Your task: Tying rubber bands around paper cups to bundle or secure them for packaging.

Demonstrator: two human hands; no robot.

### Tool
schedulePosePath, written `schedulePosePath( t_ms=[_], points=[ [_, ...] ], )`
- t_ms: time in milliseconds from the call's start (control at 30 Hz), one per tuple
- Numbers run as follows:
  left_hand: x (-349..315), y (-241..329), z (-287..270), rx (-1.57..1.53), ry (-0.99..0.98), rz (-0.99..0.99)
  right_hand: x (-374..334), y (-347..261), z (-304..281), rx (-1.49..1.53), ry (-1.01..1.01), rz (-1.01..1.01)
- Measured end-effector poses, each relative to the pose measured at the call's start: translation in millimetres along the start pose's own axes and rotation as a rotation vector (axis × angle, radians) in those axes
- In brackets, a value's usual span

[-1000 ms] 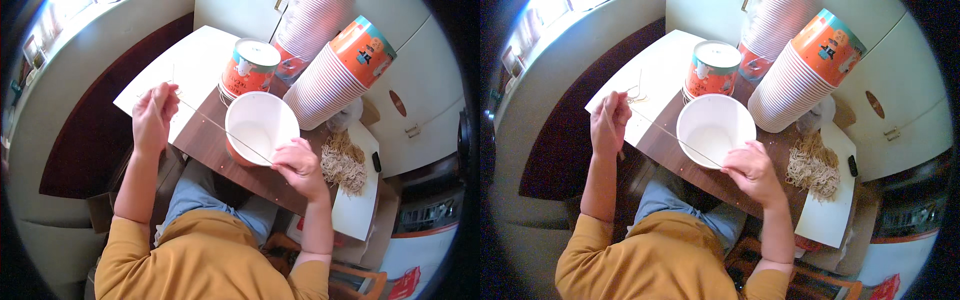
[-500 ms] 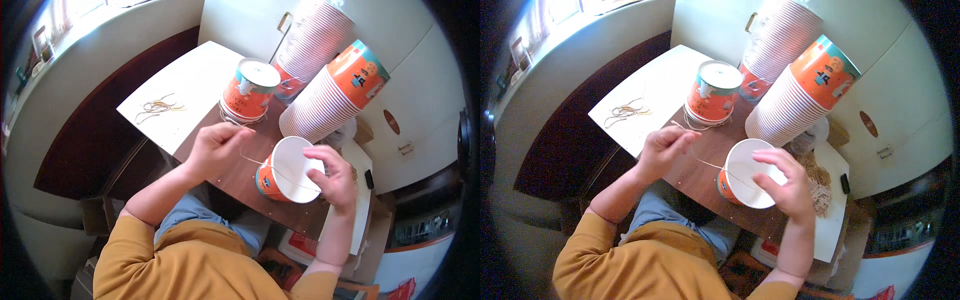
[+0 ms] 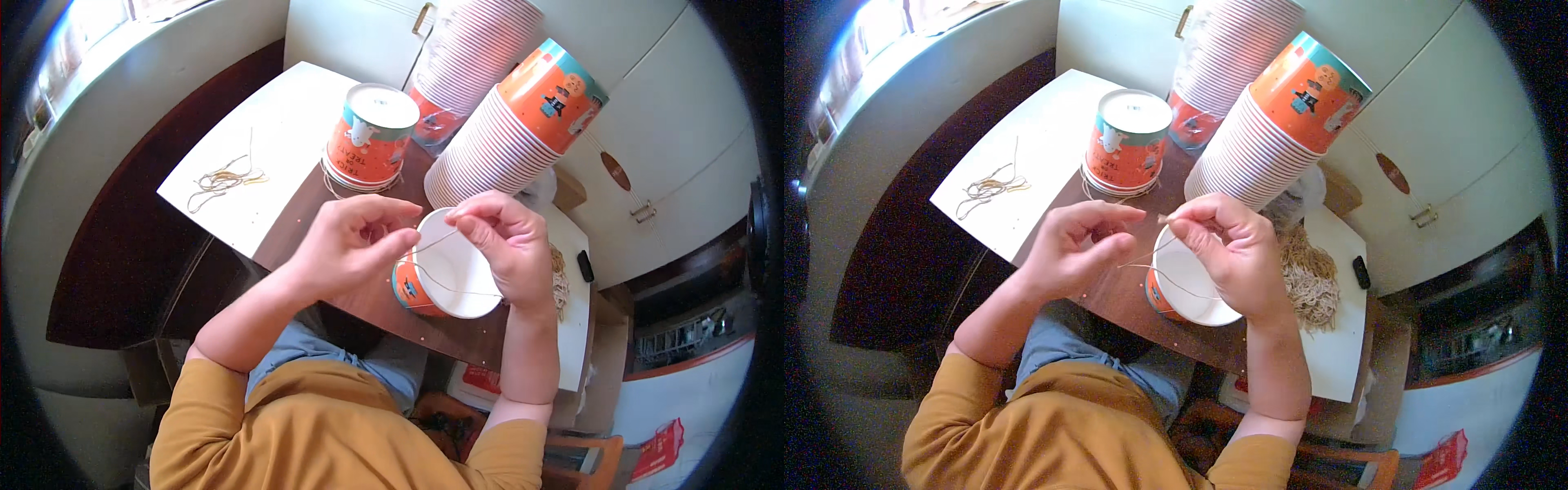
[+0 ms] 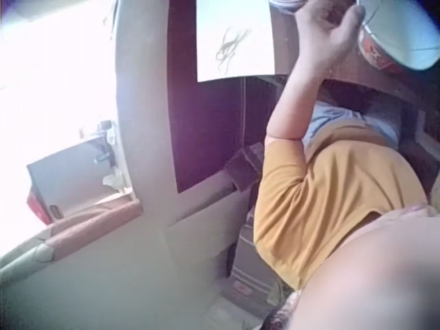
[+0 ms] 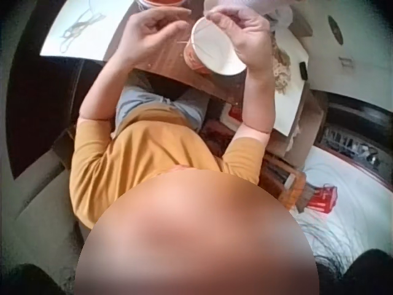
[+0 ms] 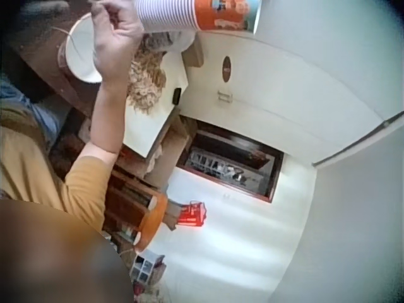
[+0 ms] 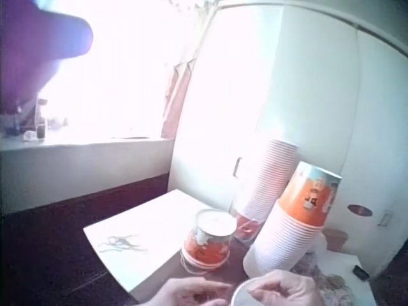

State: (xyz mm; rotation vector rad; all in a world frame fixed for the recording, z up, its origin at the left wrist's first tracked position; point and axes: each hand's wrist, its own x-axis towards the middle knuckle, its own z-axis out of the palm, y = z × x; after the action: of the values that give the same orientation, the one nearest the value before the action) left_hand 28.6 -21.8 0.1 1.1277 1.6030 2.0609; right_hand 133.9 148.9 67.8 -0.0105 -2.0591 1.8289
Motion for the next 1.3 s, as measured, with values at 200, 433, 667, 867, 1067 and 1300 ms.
schedulePosePath(
  t_ms=[200,433,667,867,1067,1300],
  points=[
    [14.7,18.3,10.0,-0.132,-0.215,-0.217,-3.6,-6.8,-4.8,-0.652,-0.154,-0.229],
    [32.6,28.6,15.6,0.163,-0.212,-0.108,-10.3,-13.4,-6.5,-0.702,-0.039,-0.227],
    [50.8,32.7,17.8,0.026,-0.325,-0.174,-4.5,-16.7,-24.2,-0.782,-0.080,-0.515],
    [48.5,33.4,28.9,0.507,-0.298,0.442,-12.6,-2.3,-32.5,0.133,-0.112,0.282],
    [51.0,17.3,23.1,0.713,-0.377,0.651,-12.9,12.4,-30.0,0.198,-0.136,0.439],
    [53.5,7.2,8.6,0.913,-0.500,0.870,-14.5,34.8,-33.7,0.091,-0.142,0.528]
  ],
)
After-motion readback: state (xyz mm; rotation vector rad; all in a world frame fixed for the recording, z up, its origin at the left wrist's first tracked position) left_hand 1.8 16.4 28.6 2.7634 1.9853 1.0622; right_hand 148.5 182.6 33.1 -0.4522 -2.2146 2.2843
